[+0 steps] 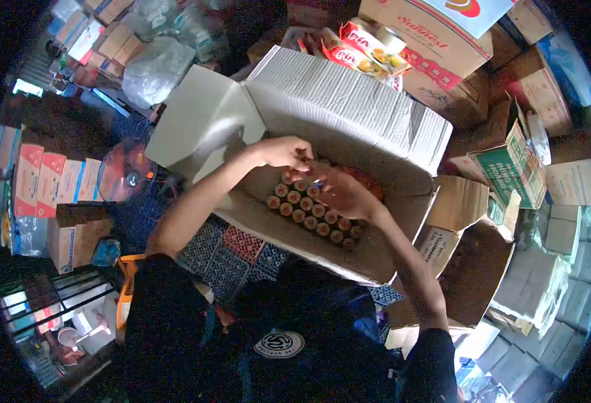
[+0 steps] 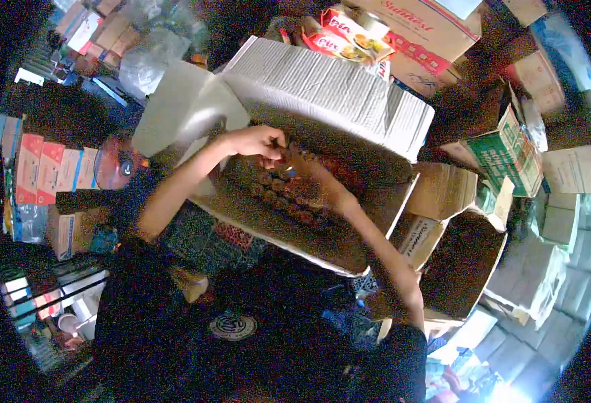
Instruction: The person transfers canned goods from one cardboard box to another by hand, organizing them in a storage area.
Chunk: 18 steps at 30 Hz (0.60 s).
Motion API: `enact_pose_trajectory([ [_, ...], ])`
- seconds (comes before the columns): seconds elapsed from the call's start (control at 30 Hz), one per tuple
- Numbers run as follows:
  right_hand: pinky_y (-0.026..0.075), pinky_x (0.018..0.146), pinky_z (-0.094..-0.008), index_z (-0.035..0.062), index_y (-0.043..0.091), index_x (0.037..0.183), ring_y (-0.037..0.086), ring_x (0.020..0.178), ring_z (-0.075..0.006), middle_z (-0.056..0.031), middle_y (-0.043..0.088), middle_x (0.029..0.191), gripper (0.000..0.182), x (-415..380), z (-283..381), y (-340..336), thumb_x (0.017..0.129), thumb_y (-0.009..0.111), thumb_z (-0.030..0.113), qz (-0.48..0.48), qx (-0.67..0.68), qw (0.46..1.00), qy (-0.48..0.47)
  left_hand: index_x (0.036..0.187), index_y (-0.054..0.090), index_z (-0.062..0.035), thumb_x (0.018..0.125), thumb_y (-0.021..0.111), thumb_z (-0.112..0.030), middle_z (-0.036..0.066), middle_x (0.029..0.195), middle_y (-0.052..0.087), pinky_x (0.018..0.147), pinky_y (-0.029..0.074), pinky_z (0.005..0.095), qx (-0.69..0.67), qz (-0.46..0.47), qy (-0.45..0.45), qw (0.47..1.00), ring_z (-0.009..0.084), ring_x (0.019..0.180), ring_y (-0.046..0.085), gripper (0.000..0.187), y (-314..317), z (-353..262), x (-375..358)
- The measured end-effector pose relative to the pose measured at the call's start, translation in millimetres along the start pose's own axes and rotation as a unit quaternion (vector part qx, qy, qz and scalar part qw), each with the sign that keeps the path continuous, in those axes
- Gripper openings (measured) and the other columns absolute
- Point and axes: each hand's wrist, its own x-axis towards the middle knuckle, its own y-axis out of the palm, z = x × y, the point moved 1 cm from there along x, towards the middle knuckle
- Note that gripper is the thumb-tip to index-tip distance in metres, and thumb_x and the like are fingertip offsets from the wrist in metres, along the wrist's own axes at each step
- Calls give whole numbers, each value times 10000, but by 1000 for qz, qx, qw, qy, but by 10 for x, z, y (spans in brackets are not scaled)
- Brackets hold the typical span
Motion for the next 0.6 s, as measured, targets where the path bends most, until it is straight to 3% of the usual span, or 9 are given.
enact_pose_trajectory([
  [0.03,454,982,-361,78,396,1378,529,1121,-176,-81,509,1265,484,265,-220,65,927,569,76,38,-78,996,1,1037,551,-24,871,665,-68,100,913,662,687,513,332,138,-13,-5,990,192,833,638,207,-183,199,47],
  [0.07,427,1016,-387,75,377,1390,511,1160,-193,-97,483,1307,483,604,-335,191,941,551,113,64,-328,943,-9,1047,574,-24,863,666,-49,105,980,657,746,510,349,274,-25,-11,961,210,919,628,207,-374,436,126],
  [0.13,367,1072,-422,67,347,1408,480,1213,-238,-132,444,1362,507,1045,-561,393,952,536,183,59,-409,911,-1,1147,583,-68,828,656,-53,122,1204,595,859,468,396,339,42,-62,938,269,1092,561,328,-742,860,289],
  [0.17,335,1094,-430,61,336,1414,468,1227,-266,-152,433,1374,531,1177,-673,476,948,537,217,33,-250,968,14,1174,581,-82,818,651,-57,129,1234,582,866,467,401,352,66,-91,929,281,1099,558,364,-851,1035,362],
  [0.23,338,1083,-424,17,306,1420,452,1228,-323,-195,427,1369,614,1358,-917,615,913,567,246,-12,-189,978,85,1219,594,-117,790,636,-89,121,1273,579,885,465,394,346,83,-182,917,290,1104,564,432,-936,1212,389],
  [0.27,339,1077,-421,-5,291,1422,444,1228,-351,-217,425,1366,658,1448,-1032,684,895,582,260,-38,-157,980,119,1208,604,-121,789,633,-92,121,1260,588,883,466,393,332,67,-161,927,290,1102,566,421,-1000,1403,409],
  [0.33,382,1027,-431,-37,280,1409,466,1192,-357,-234,423,1359,688,1707,-1829,803,870,603,243,-61,-201,964,162,1186,625,-129,787,626,-97,121,1235,604,879,468,392,308,34,-115,944,290,1098,571,401,-1118,2028,589],
  [0.5,443,929,-463,-59,254,1399,490,1145,-380,-264,390,1362,754,2139,-2456,774,820,648,220,-21,-154,956,249,1189,608,-105,795,621,-176,169,1232,591,921,452,393,298,-74,-210,928,316,1122,557,401,-963,2755,864],
  [0.6,444,927,-470,-46,230,1414,491,1144,-392,-263,383,1358,767,2067,-2465,801,817,641,202,-28,-101,977,183,1220,578,-78,786,639,-185,187,1257,570,944,446,397,268,-134,-212,930,330,1150,540,451,-967,3023,933],
])
